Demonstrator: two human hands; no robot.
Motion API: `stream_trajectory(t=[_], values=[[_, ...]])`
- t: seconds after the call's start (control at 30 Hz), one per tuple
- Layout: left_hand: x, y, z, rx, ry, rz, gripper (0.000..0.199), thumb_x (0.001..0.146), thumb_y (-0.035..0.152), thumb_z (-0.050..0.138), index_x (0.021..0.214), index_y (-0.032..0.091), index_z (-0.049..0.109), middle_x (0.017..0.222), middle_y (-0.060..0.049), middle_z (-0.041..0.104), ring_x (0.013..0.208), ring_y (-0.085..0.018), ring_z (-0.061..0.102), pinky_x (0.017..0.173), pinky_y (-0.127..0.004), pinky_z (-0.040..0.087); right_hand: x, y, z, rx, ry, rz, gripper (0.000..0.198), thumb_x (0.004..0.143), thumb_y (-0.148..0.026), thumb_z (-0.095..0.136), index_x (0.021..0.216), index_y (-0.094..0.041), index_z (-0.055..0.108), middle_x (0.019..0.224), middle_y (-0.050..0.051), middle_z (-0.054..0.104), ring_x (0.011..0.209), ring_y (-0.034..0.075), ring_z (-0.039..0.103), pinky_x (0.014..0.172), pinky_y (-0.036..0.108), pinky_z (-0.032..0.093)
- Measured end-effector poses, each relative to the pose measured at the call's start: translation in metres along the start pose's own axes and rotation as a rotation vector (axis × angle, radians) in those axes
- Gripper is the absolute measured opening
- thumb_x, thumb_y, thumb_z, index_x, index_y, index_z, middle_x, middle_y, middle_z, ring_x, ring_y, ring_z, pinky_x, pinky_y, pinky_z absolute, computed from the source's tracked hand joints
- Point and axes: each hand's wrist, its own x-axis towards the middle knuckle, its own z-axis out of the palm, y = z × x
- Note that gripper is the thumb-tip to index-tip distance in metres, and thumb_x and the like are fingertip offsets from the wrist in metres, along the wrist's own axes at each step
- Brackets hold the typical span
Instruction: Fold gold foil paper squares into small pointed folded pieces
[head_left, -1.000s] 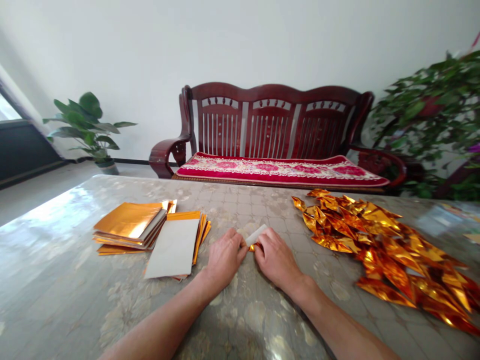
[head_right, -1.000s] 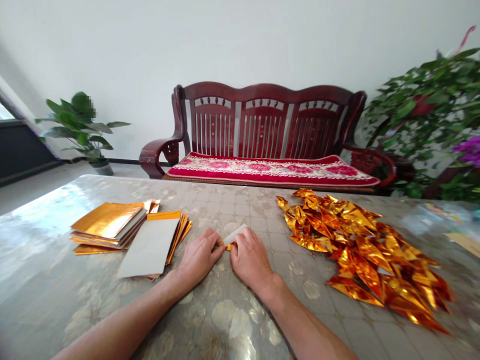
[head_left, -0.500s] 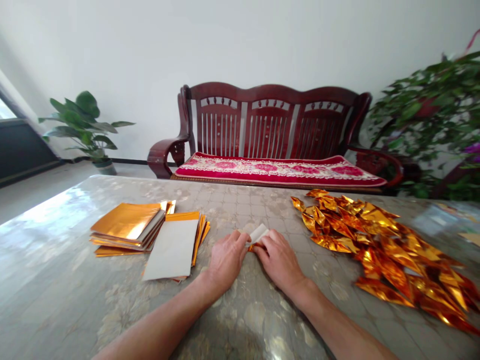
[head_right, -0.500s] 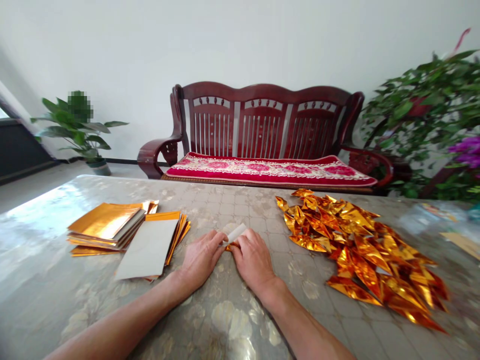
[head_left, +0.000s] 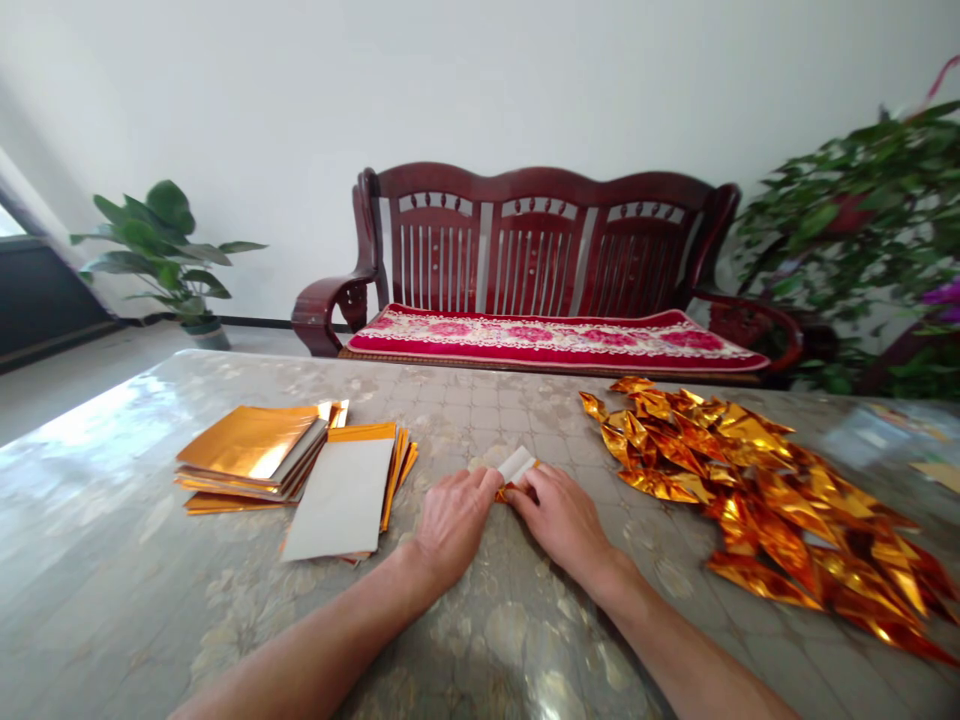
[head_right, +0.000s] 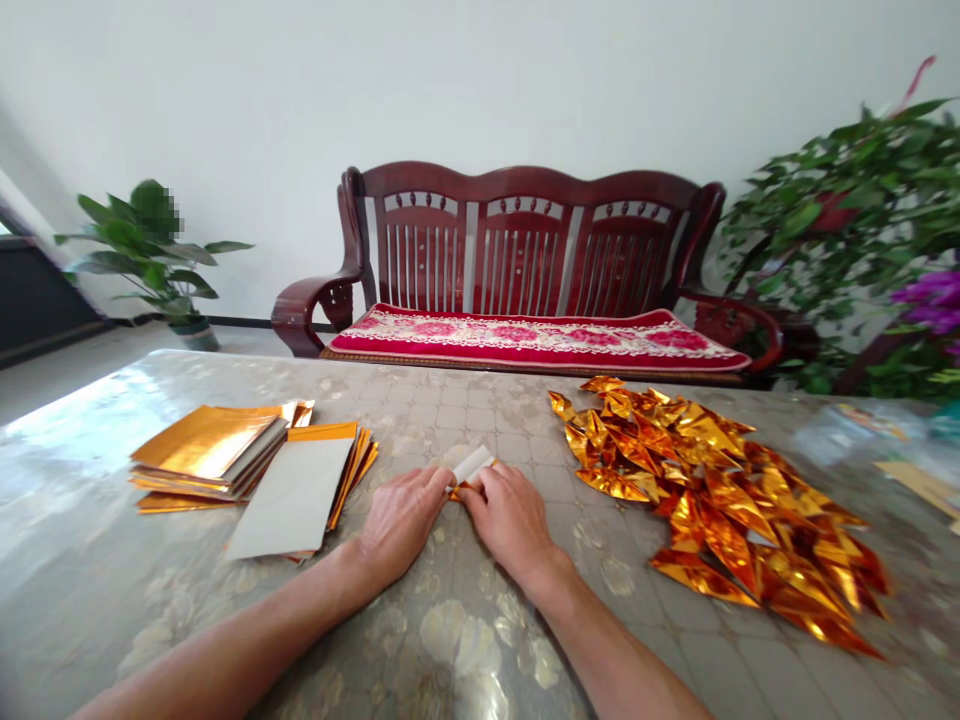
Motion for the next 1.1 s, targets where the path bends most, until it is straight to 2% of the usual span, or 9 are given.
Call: stream_trajectory(t=[0.2,0.47,0.67,0.87,1.1], values=[[0.0002,-0.0006,-0.0012,-0.003,0.017,0.024,0.016,0.097,0.021,0.048,0.106,0.026,0.060,0.090,-0.003,0.066,0.086,-0.021,0.064,0.073,-0.029,0.043,0.0009,0.0006,-0.0017,-0.050,-0.022,0.023,0.023,0.094,-0.029,0.056,0.073,-0.022,0.059,0.081,-0.001,0.065,0.081,0.017,0.060,0.067,0.027,0.035],[0.0002,-0.0014,0.0015,-0.011,-0.007,0.006,0.018,0.097,0.025,0.051,0.108,0.028,0.064,0.093,-0.003,0.066,0.088,-0.019,0.064,0.080,-0.030,0.044,0.0017,-0.0021,-0.0013,-0.121,-0.013,0.027,0.023,0.095,-0.027,0.054,0.074,-0.022,0.061,0.084,0.002,0.067,0.082,0.018,0.061,0.067,0.028,0.036],[0.0001,-0.0036,0.0053,0.006,0.088,0.077,0.019,0.098,0.022,0.048,0.104,0.026,0.065,0.088,-0.002,0.066,0.087,-0.019,0.064,0.095,-0.035,0.042,0.0024,-0.0039,-0.0015,-0.151,-0.028,0.044,0.023,0.095,-0.029,0.055,0.074,-0.022,0.060,0.086,0.003,0.068,0.083,0.019,0.062,0.067,0.028,0.036],[-0.0021,-0.0016,0.0077,0.093,0.110,0.141,0.020,0.095,0.016,0.051,0.102,0.024,0.067,0.089,-0.003,0.066,0.081,-0.019,0.065,0.110,-0.044,0.033,0.0040,-0.0029,0.0009,-0.158,-0.020,0.061,0.023,0.093,-0.029,0.056,0.072,-0.022,0.058,0.085,0.003,0.068,0.080,0.019,0.062,0.065,0.028,0.035],[-0.0014,0.0029,0.0058,0.171,0.087,0.170,0.018,0.093,0.013,0.051,0.098,0.020,0.067,0.090,-0.004,0.066,0.080,-0.020,0.067,0.112,-0.045,0.032,0.0038,-0.0007,0.0024,-0.158,-0.014,0.056,0.021,0.093,-0.031,0.057,0.073,-0.022,0.058,0.086,0.003,0.067,0.080,0.018,0.061,0.065,0.028,0.036]])
